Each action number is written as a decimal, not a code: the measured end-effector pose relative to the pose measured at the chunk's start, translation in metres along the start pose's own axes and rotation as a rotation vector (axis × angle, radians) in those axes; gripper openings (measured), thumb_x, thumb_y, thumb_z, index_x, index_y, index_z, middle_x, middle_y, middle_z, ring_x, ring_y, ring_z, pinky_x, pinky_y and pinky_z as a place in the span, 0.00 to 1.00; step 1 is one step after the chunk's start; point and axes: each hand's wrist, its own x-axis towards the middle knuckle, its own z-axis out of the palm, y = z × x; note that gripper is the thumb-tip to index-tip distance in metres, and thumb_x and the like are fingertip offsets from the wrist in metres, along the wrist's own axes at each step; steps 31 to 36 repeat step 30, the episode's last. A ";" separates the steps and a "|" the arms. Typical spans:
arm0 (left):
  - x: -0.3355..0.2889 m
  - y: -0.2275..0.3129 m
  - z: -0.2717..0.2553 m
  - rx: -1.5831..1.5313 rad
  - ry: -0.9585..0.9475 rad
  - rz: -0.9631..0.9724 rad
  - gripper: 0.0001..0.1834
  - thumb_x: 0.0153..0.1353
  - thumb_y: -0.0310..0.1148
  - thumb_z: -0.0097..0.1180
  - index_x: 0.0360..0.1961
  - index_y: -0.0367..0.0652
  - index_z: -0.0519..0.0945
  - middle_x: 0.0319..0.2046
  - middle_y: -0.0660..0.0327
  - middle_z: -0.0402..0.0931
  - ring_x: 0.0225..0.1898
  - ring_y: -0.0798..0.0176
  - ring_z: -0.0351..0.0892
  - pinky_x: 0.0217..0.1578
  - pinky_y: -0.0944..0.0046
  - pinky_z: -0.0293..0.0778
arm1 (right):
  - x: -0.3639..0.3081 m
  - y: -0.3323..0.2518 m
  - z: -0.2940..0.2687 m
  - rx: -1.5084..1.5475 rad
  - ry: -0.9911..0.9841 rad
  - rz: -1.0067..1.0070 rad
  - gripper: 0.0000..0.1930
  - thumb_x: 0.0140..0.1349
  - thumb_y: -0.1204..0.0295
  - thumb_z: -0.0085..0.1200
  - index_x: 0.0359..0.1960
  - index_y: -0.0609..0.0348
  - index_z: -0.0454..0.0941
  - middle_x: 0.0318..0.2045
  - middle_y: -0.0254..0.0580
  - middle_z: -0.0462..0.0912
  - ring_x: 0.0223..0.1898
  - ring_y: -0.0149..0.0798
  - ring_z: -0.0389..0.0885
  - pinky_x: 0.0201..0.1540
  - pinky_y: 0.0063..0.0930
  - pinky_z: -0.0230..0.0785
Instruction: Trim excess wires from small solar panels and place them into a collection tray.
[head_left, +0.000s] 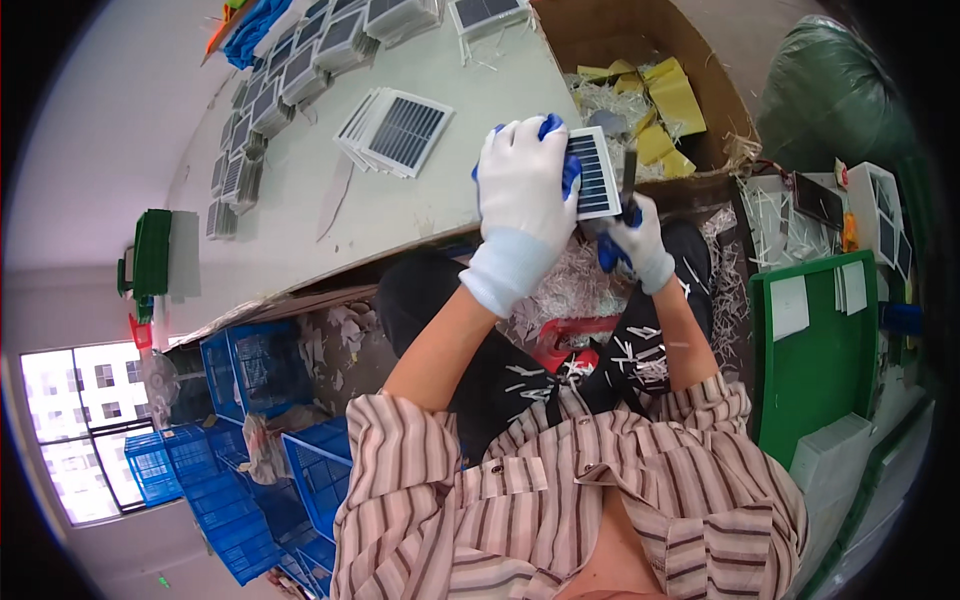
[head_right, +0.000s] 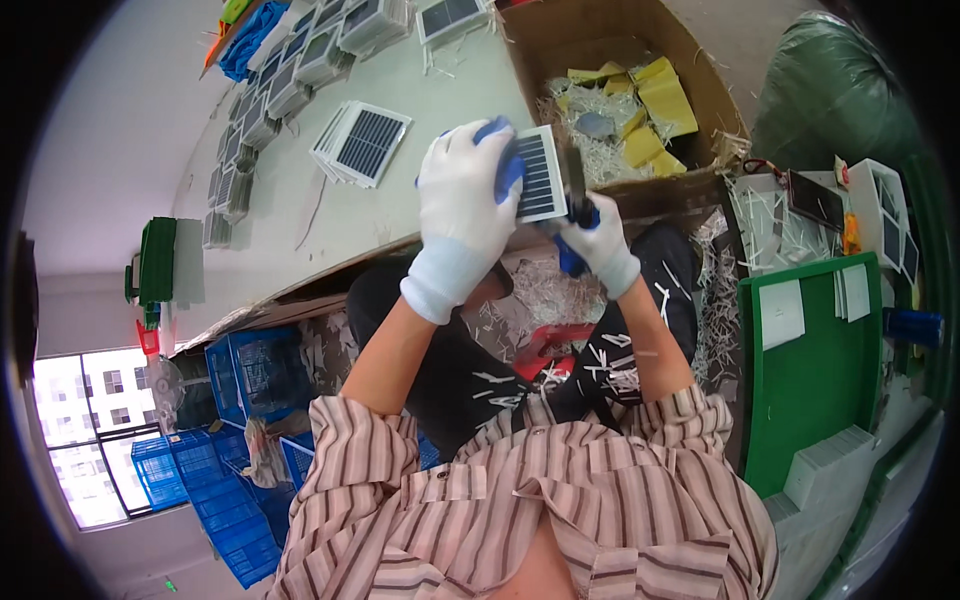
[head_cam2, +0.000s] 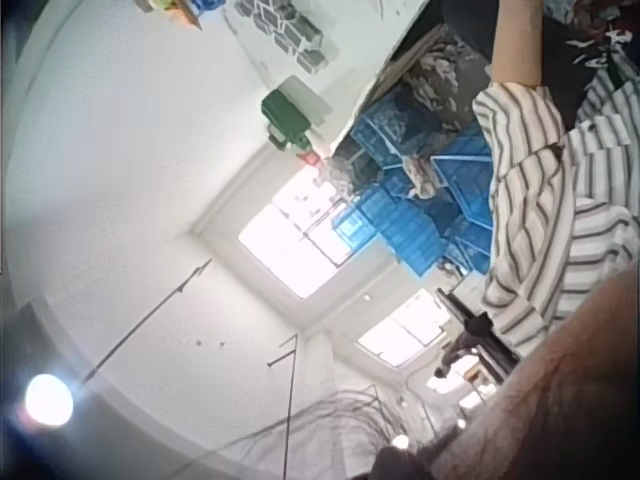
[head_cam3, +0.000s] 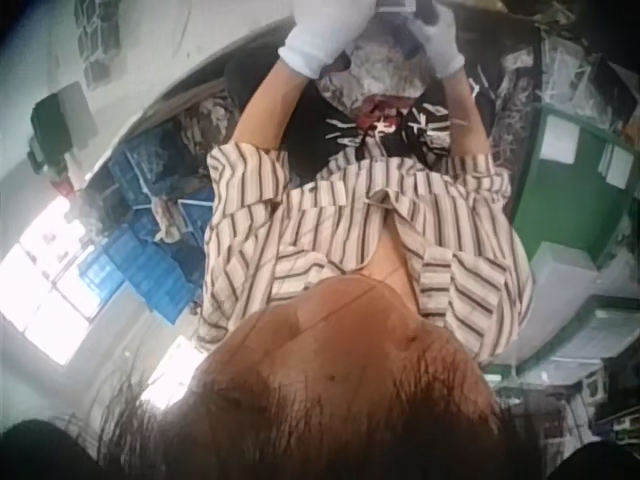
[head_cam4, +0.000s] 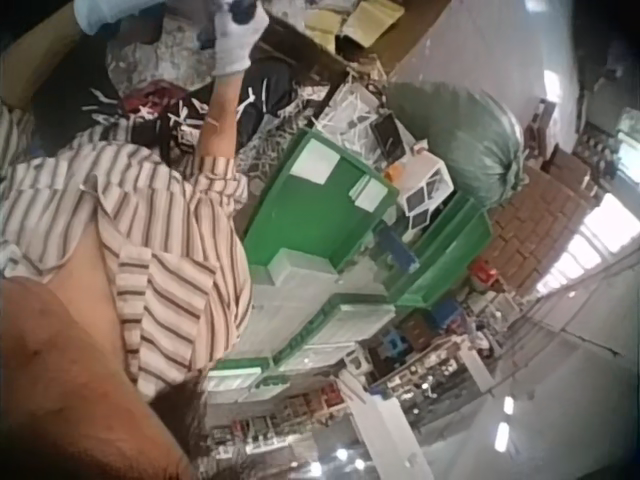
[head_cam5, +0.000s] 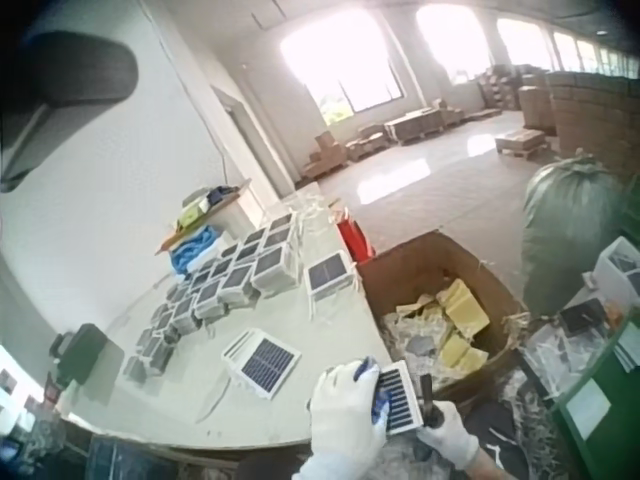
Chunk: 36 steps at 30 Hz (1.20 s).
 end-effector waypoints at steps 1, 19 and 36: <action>-0.004 0.000 0.004 0.002 -0.009 -0.007 0.19 0.46 0.26 0.60 0.43 0.42 0.77 0.45 0.53 0.73 0.50 0.47 0.69 0.51 0.52 0.66 | 0.008 -0.016 0.003 -0.016 0.018 0.092 0.09 0.56 0.72 0.56 0.35 0.65 0.77 0.26 0.34 0.80 0.26 0.24 0.76 0.32 0.20 0.70; -0.001 0.013 0.018 0.027 0.085 -0.076 0.19 0.46 0.28 0.58 0.43 0.43 0.78 0.43 0.53 0.73 0.48 0.47 0.70 0.49 0.51 0.66 | 0.013 0.024 0.065 0.299 0.526 0.037 0.18 0.55 0.77 0.57 0.48 0.60 0.67 0.37 0.42 0.80 0.37 0.37 0.81 0.39 0.29 0.73; -0.002 -0.001 0.003 0.014 0.137 -0.119 0.24 0.44 0.30 0.64 0.46 0.43 0.76 0.46 0.53 0.72 0.51 0.46 0.67 0.53 0.50 0.63 | 0.025 0.000 0.018 0.117 -0.003 -0.057 0.23 0.60 0.67 0.55 0.56 0.65 0.70 0.46 0.46 0.79 0.45 0.36 0.80 0.53 0.30 0.72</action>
